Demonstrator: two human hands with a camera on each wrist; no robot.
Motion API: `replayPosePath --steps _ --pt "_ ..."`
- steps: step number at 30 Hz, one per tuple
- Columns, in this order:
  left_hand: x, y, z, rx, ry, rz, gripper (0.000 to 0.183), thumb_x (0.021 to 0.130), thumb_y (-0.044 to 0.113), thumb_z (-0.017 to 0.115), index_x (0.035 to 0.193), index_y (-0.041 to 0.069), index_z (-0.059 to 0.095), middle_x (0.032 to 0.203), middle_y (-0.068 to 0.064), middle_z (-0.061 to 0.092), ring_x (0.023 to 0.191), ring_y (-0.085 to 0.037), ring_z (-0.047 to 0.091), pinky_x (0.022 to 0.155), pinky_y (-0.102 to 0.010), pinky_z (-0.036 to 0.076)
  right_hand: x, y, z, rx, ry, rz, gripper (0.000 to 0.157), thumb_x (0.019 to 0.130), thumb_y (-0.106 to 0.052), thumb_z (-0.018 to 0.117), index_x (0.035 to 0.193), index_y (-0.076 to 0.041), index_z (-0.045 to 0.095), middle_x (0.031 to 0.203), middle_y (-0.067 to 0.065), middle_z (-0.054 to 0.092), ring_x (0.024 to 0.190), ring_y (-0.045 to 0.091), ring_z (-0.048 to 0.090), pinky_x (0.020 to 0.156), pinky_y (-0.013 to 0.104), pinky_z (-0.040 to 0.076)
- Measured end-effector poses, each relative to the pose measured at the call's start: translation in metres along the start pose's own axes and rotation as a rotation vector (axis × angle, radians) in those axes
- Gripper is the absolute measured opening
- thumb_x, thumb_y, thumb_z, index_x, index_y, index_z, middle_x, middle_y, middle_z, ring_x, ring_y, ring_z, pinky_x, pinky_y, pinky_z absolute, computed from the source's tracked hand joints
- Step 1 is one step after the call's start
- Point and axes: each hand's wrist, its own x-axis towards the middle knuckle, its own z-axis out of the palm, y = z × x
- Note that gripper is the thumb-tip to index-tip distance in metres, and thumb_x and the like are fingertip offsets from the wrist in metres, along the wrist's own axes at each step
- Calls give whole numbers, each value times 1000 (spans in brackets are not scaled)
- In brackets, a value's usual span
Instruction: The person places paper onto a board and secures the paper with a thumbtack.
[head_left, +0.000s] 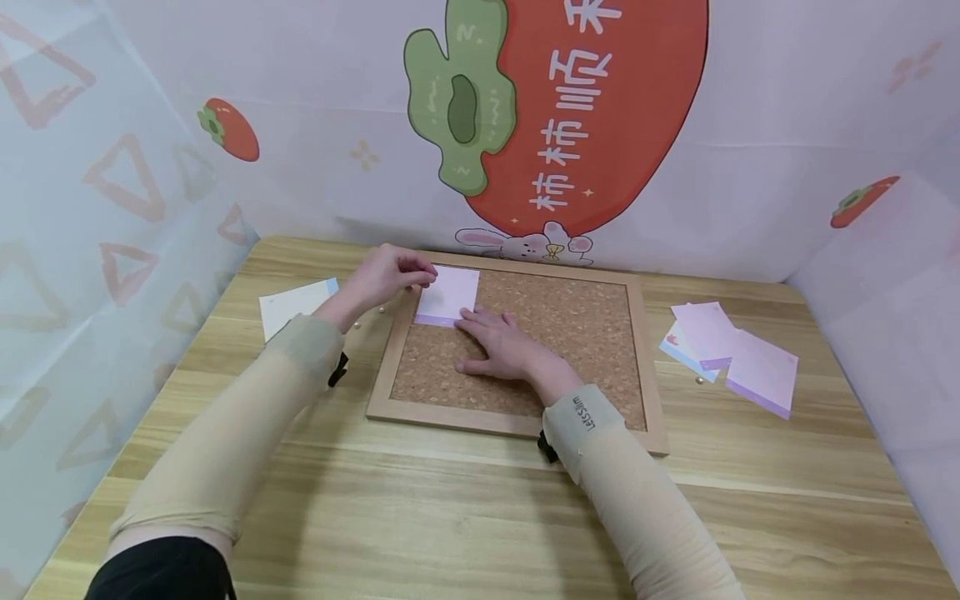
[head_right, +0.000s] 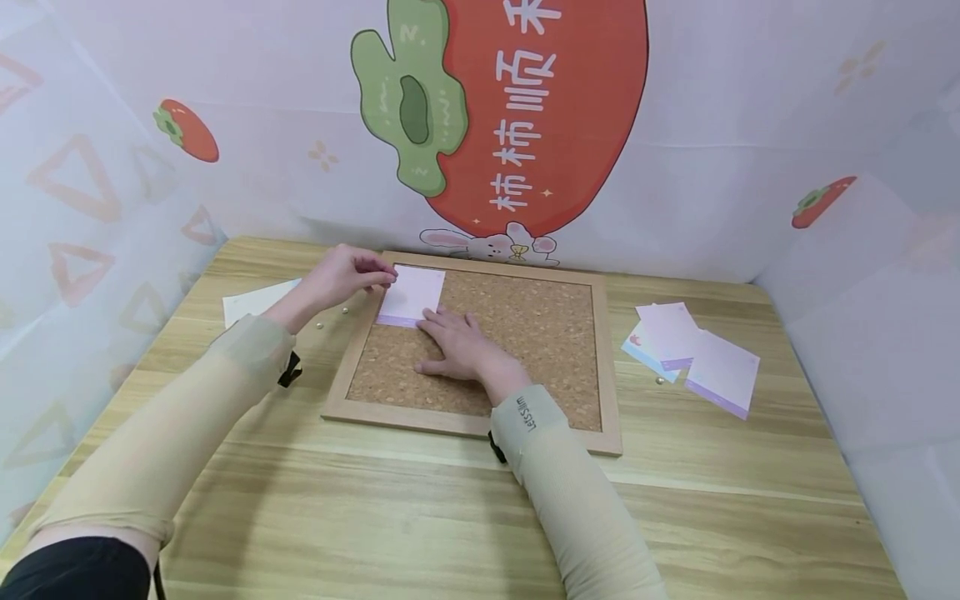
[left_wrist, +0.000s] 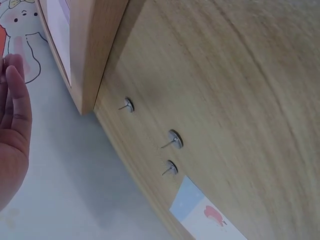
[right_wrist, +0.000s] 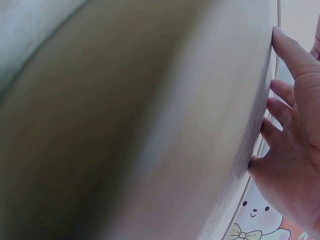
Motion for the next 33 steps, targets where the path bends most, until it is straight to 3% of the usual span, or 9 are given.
replayPosePath --steps 8,13,20,25,33 --pt "14 6 6 92 -28 -4 22 100 20 61 114 9 74 105 -14 74 89 -26 66 74 -27 52 -1 0 -1 8 -3 -3 74 97 -49 60 157 -18 31 169 2 19 158 22 10 128 55 4" --pt "24 8 12 96 -47 -5 23 100 22 61 114 8 74 108 -13 73 88 -24 65 74 -27 52 0 2 0 -2 -9 0 75 97 -50 60 158 -18 31 169 1 19 158 22 10 128 55 5" --pt "36 5 18 79 -16 -58 20 98 19 64 111 6 72 100 -15 74 83 -21 66 66 -21 51 1 1 1 -11 -9 -6 75 97 -51 59 158 -19 30 169 0 18 158 21 10 127 55 5" --pt "41 3 23 98 1 -85 19 99 19 62 108 6 73 99 -14 74 78 -18 67 60 -17 49 0 0 2 -24 -7 -8 75 97 -51 59 158 -19 30 169 0 18 158 21 10 127 55 6" --pt "53 1 29 169 20 -101 18 99 22 63 106 9 75 93 -7 72 74 -12 59 63 -20 43 0 2 2 -28 -4 -2 75 97 -51 59 158 -19 29 169 -1 17 158 20 8 128 54 6"
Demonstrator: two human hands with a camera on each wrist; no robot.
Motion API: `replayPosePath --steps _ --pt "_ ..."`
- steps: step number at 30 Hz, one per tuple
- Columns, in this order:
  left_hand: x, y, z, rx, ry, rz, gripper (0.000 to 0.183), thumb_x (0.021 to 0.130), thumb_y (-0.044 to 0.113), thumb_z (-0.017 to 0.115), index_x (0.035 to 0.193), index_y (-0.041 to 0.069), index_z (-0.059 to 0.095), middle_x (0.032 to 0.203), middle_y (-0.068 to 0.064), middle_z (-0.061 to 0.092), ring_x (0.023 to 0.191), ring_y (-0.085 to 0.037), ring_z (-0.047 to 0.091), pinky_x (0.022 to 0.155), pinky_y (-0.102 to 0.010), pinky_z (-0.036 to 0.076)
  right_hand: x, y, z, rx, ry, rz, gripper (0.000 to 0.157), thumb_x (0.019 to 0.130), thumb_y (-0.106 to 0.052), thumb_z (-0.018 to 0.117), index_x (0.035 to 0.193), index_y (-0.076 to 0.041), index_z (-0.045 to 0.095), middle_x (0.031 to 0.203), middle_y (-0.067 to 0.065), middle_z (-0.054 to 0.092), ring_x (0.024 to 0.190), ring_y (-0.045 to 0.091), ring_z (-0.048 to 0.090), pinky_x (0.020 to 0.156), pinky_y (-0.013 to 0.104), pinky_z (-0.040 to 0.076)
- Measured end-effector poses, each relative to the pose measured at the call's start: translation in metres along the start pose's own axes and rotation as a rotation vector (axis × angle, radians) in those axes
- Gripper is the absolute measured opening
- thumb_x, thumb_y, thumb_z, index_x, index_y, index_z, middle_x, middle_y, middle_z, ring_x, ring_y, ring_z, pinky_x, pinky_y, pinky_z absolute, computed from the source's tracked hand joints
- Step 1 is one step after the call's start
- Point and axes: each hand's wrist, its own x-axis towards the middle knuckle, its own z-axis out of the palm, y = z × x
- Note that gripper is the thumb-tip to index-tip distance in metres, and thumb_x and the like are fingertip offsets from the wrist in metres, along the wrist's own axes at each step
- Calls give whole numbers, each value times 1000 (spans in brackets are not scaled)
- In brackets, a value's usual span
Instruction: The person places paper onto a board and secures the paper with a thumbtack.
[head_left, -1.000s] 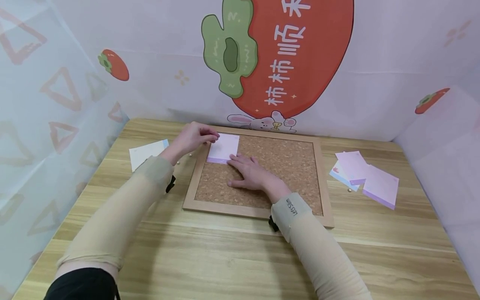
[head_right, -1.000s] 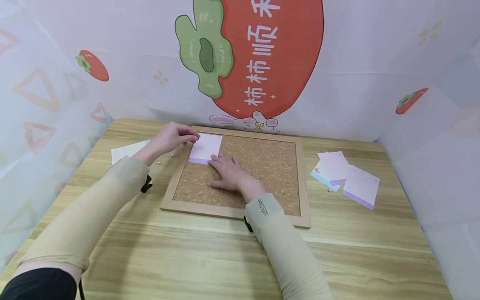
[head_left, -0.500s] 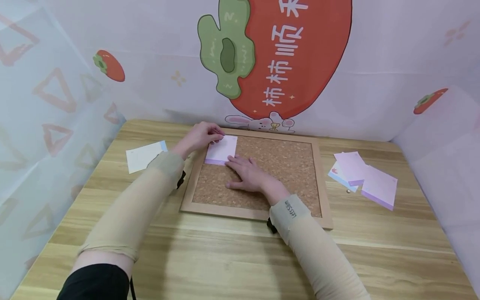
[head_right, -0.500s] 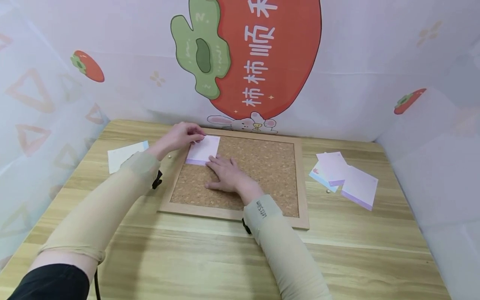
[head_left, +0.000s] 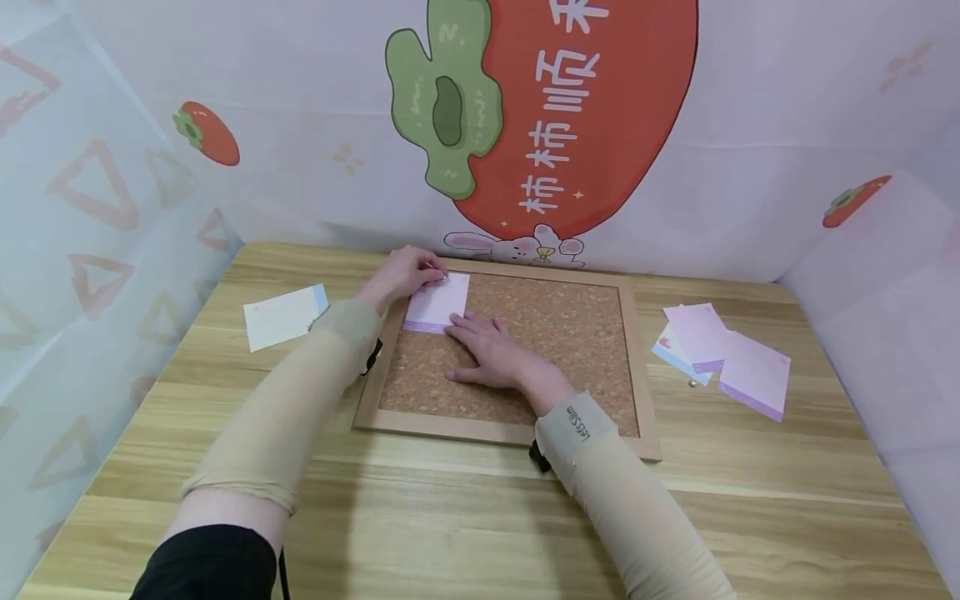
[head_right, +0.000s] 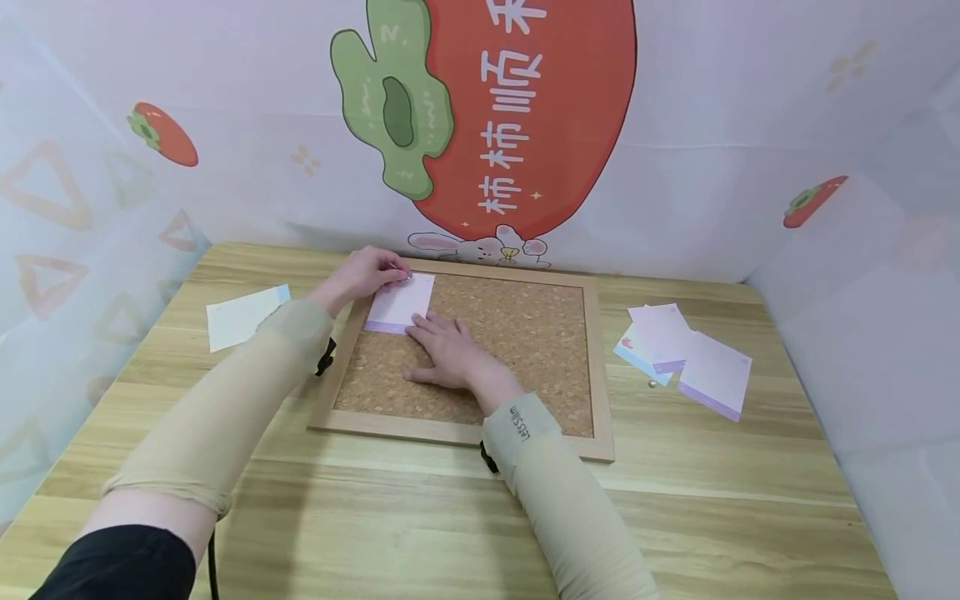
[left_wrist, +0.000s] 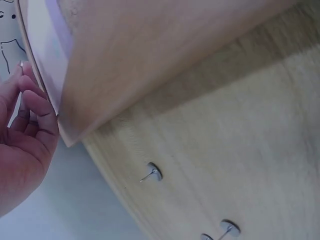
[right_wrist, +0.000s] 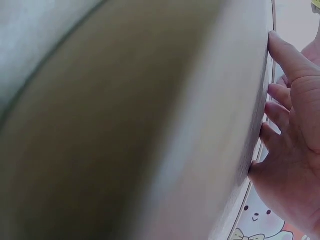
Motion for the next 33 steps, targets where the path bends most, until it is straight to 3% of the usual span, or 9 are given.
replayPosePath --steps 9,18,33 --pt "6 -7 4 -25 -8 -59 17 97 25 67 101 12 77 70 2 64 63 -9 55 57 -21 42 0 -1 1 20 7 -5 75 97 -50 60 158 -19 29 169 -1 17 158 20 8 128 54 5" --pt "10 -6 6 -87 17 -140 16 93 26 72 99 14 80 70 3 68 57 -6 56 53 -19 47 1 0 1 17 8 0 75 97 -51 59 158 -20 29 169 -1 17 158 20 9 128 54 4" --pt "8 4 7 -153 38 -217 15 94 21 70 98 9 79 76 1 72 61 -4 58 54 -16 48 0 1 1 8 12 -8 76 97 -50 59 159 -19 28 169 0 16 158 21 7 128 54 4"
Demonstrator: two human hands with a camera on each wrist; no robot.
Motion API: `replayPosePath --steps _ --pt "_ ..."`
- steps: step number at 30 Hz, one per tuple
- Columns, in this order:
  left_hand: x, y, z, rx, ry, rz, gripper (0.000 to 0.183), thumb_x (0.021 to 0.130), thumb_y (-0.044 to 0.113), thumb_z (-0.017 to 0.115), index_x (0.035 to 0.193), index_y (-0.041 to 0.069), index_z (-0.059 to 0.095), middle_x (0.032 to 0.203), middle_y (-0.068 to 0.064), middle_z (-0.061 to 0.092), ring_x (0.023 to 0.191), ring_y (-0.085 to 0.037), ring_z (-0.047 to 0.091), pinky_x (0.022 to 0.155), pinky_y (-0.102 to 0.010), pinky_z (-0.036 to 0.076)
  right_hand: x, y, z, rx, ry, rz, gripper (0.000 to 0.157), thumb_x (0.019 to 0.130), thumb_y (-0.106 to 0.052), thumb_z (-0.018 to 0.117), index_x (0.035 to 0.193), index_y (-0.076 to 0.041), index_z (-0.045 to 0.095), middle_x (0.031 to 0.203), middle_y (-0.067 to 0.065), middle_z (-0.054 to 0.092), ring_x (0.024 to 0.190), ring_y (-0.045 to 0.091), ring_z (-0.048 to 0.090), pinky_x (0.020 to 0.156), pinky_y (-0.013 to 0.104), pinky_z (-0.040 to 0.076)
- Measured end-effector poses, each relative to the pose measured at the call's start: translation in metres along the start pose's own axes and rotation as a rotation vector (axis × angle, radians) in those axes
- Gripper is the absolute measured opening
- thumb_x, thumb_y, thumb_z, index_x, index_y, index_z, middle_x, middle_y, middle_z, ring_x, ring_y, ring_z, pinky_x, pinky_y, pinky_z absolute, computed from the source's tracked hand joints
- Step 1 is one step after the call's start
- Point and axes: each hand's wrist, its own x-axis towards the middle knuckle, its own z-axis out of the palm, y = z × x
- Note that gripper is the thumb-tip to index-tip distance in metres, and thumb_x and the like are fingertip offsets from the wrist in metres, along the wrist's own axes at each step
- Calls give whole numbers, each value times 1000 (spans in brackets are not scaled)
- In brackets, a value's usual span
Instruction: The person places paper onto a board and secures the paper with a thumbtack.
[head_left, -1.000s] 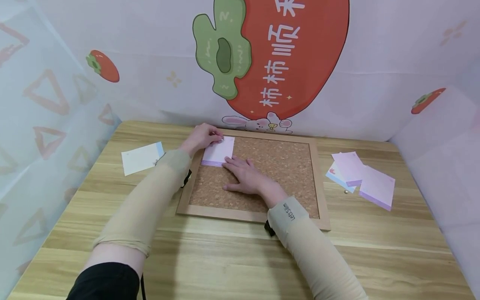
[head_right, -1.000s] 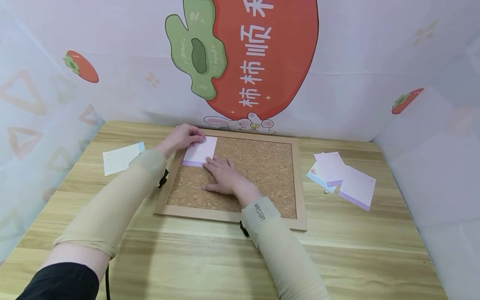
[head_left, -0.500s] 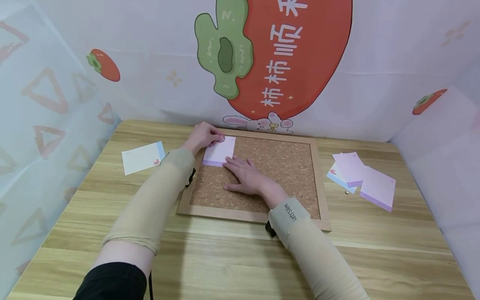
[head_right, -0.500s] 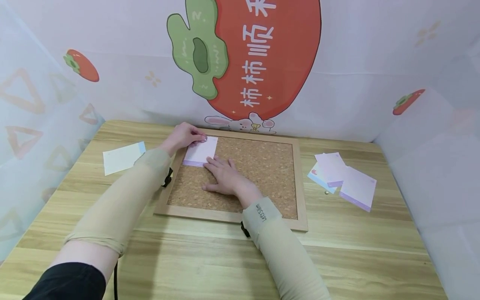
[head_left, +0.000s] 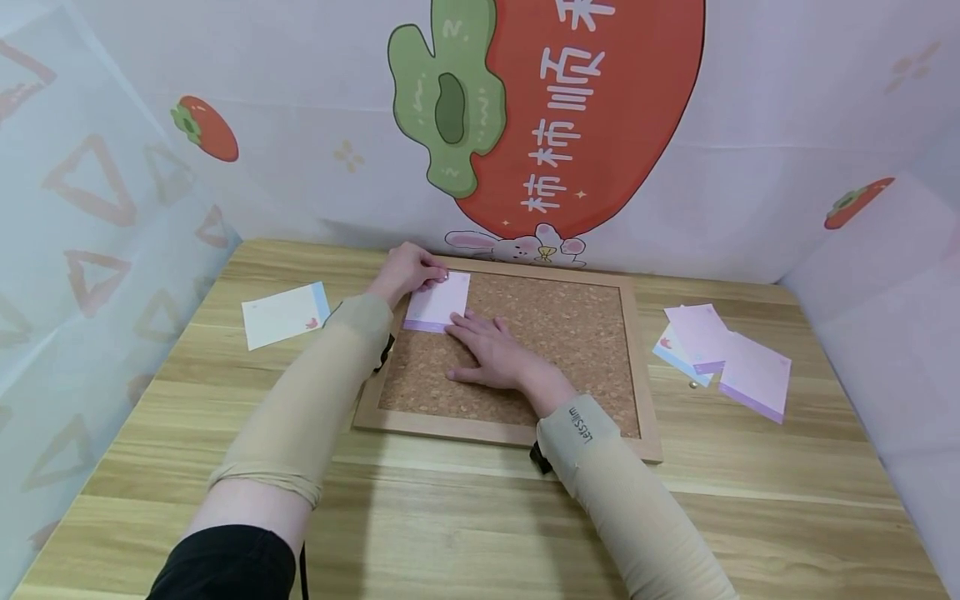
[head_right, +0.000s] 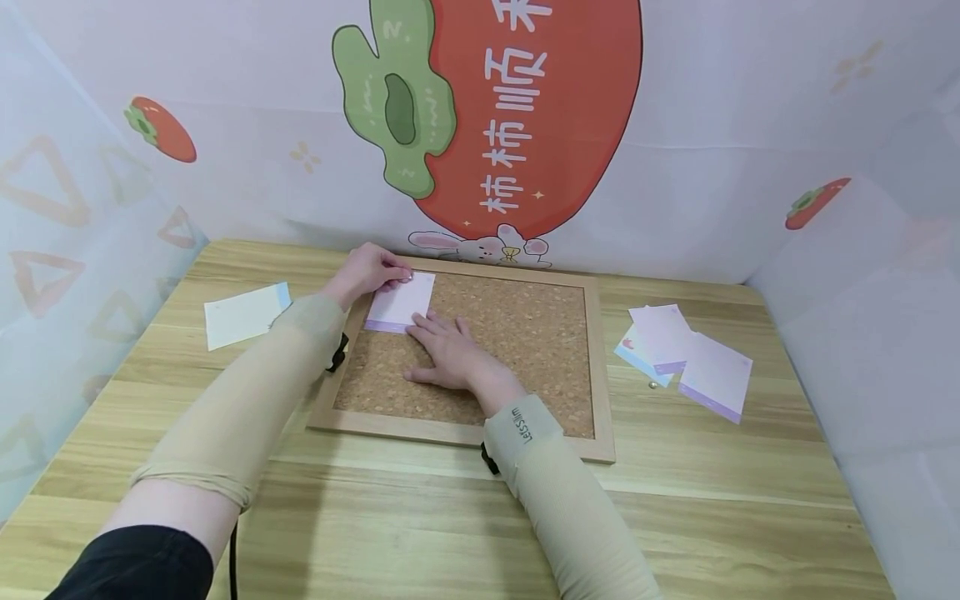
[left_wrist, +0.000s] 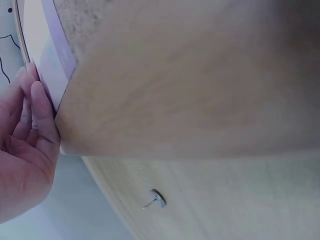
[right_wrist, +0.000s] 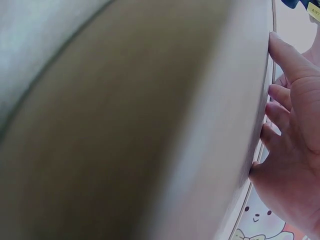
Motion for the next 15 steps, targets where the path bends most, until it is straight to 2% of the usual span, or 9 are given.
replayPosePath --steps 9,15 --pt "-7 5 -2 -46 9 -12 16 95 16 69 99 4 77 85 -7 76 65 -5 62 58 -16 51 0 0 0 3 1 -1 75 97 -51 59 158 -19 28 169 -1 16 158 20 7 128 53 4" --pt "-6 4 0 -19 22 1 16 95 16 68 97 4 77 80 -5 74 63 -5 62 56 -15 49 0 0 0 12 0 1 75 97 -50 58 159 -19 28 169 -1 16 158 19 6 128 53 3"
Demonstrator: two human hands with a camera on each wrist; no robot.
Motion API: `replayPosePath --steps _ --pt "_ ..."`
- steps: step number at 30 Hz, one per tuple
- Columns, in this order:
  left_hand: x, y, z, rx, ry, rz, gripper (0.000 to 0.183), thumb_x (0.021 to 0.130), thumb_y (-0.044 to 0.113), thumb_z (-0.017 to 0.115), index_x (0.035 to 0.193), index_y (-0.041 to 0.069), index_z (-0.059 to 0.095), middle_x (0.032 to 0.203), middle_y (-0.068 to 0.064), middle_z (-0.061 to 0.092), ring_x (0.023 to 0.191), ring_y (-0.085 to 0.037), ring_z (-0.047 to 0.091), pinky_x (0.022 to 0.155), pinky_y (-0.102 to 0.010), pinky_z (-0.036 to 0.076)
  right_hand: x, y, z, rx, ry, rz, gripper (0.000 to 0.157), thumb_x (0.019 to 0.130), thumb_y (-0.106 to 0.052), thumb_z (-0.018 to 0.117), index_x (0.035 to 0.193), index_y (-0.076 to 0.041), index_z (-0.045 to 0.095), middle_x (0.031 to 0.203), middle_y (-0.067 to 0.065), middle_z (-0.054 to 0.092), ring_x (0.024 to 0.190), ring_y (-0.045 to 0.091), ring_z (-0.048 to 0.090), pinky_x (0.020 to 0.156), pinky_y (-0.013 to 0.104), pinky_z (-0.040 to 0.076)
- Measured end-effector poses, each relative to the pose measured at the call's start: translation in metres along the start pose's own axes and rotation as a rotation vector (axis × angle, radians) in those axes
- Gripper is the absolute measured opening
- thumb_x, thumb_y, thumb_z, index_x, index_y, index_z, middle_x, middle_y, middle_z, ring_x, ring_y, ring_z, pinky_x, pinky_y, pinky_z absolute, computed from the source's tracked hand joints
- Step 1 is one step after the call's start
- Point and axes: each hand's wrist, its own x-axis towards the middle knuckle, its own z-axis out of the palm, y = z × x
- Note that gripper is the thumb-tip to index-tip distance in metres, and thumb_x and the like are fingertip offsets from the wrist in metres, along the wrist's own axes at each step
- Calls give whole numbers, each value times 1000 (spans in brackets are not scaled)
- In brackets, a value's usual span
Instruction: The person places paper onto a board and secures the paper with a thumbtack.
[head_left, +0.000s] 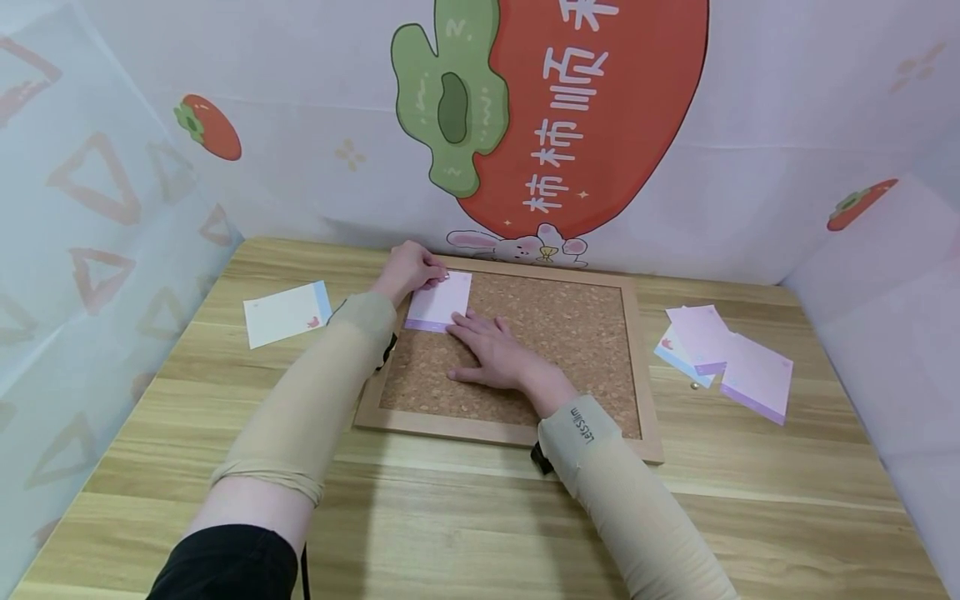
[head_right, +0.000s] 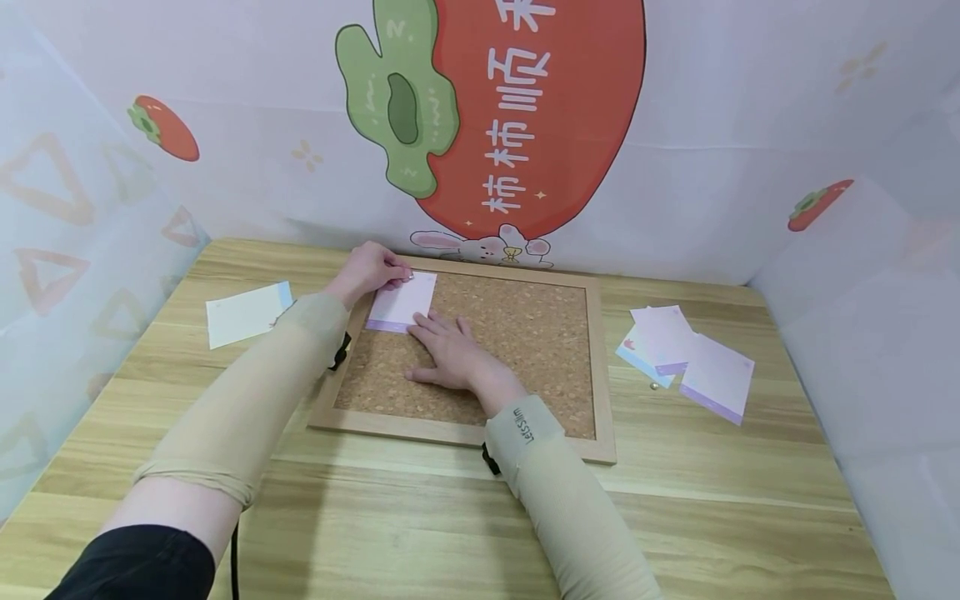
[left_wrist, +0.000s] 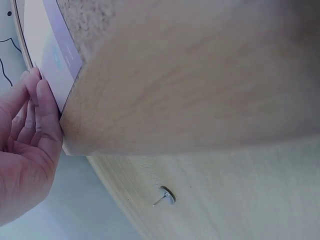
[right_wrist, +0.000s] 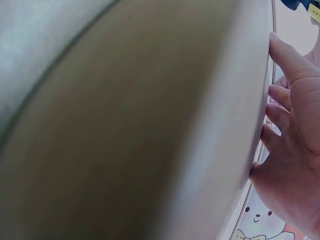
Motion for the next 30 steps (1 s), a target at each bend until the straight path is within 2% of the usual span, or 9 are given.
replayPosePath --steps 9,20,30 --pt "2 1 1 23 14 4 16 95 16 68 96 3 78 79 -5 74 61 -6 61 53 -15 46 0 0 1 -11 1 0 75 97 -51 58 159 -20 27 169 -3 16 158 18 6 128 53 3" --pt "3 3 2 120 49 53 15 94 18 70 94 6 78 82 -8 75 62 -7 60 54 -16 44 -1 0 0 -16 8 -8 76 97 -51 59 159 -19 28 169 0 17 158 20 7 128 54 4" --pt "3 3 2 109 42 55 14 94 17 69 93 6 79 82 -7 75 61 -7 60 54 -16 44 -1 0 1 -10 14 -16 76 97 -49 60 158 -17 29 169 1 17 158 21 7 128 55 4"
